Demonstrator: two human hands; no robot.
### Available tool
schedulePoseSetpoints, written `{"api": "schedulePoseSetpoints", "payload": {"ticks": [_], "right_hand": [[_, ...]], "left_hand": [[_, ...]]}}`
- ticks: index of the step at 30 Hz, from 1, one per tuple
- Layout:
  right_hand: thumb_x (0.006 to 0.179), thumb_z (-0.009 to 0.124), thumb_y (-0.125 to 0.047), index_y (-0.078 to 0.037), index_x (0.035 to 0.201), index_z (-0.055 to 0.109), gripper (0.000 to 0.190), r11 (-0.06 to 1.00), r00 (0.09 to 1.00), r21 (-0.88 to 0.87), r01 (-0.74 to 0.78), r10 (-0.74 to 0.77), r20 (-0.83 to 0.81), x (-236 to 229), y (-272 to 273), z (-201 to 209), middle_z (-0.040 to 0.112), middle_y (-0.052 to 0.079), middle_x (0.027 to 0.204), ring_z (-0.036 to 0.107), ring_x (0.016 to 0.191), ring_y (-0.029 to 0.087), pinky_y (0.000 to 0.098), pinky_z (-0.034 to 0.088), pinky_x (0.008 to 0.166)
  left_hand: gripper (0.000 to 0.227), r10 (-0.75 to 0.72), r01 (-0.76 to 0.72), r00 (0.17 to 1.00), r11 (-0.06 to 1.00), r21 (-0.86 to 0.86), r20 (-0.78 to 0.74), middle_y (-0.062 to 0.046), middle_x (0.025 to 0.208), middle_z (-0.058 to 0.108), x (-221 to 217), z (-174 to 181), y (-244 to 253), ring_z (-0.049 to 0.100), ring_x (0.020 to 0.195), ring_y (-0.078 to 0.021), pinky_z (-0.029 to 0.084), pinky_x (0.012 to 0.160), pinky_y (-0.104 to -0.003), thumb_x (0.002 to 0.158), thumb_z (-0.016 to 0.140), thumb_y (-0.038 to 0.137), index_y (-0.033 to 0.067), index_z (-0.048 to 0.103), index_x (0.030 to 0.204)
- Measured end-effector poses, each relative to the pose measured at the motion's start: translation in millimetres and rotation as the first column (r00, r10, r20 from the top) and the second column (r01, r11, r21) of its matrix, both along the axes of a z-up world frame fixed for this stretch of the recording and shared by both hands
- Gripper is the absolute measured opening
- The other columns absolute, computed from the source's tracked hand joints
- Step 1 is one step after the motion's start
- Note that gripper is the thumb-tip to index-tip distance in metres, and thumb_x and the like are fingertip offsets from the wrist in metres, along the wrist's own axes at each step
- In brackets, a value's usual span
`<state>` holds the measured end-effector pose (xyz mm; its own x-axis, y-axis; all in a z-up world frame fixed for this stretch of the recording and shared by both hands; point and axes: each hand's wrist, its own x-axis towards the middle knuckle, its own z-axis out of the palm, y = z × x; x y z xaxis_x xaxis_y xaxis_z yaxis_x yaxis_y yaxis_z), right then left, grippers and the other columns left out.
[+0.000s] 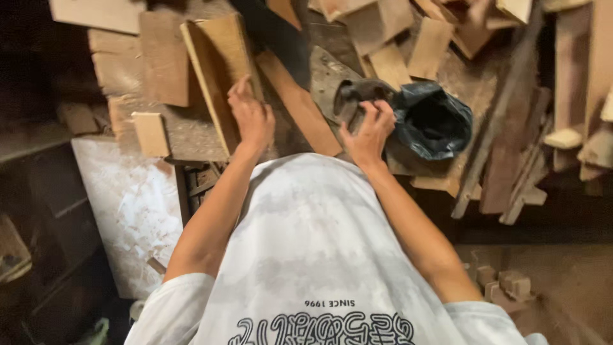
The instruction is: The person hammers nails into several small wooden pieces on a workbench. They repeatedly pick up nails, position them on the wood, and strike them with a hammer. The person also flips and repositions the wood pieces during the process.
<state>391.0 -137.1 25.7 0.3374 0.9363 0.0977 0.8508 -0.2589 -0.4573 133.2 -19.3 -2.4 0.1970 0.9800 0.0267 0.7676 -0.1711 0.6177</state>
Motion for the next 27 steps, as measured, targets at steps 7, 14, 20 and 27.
{"api": "schedulePoseSetpoints", "payload": {"ticks": [7,14,20,27], "right_hand": [[0.090,0.080,-0.009,-0.004,0.141,0.048,0.060,0.969,0.974,0.100,0.227,-0.222,-0.054,86,-52,-7,0.048,0.020,0.143,0.043,0.142,0.039,0.0498,0.032,0.126],[0.104,0.063,-0.005,0.000,0.106,0.070,0.009,0.922,0.917,-0.100,0.373,-0.383,-0.108,231,-52,-22,0.069,0.012,0.093,0.070,0.087,0.023,0.0373,0.057,0.080],[0.082,0.059,0.009,0.004,0.116,0.055,0.034,0.695,0.871,0.539,0.476,-0.455,-0.184,274,-34,16,0.060,0.012,0.106,0.063,0.093,0.023,0.0337,0.053,0.074],[0.093,0.076,-0.005,-0.001,0.120,0.064,0.029,0.946,0.861,0.156,0.284,-0.180,-0.475,221,58,-68,0.071,0.012,0.115,0.071,0.111,0.026,0.0385,0.057,0.099]], "left_hand": [[0.082,-0.017,0.017,0.999,1.000,0.012,-0.027,-0.021,0.146,0.025,9,6,-4,0.029,0.137,-0.0398,0.027,0.111,-0.058,0.088,0.072,0.010,0.0095,0.024,0.154],[0.085,-0.027,0.030,0.998,0.998,0.051,-0.048,-0.020,0.145,0.026,23,12,4,0.024,0.140,-0.0433,0.021,0.111,-0.063,0.083,0.077,0.016,0.0096,0.026,0.150],[0.080,0.018,-0.017,1.000,0.999,-0.036,0.021,-0.019,0.149,0.025,17,17,-11,0.029,0.139,-0.0402,0.026,0.113,-0.058,0.087,0.076,0.013,0.0143,0.030,0.153],[0.079,0.026,-0.027,0.999,0.999,0.028,0.021,-0.019,0.147,0.026,18,34,-31,0.031,0.136,-0.0393,0.027,0.111,-0.057,0.086,0.075,0.013,0.0122,0.030,0.151]]}}
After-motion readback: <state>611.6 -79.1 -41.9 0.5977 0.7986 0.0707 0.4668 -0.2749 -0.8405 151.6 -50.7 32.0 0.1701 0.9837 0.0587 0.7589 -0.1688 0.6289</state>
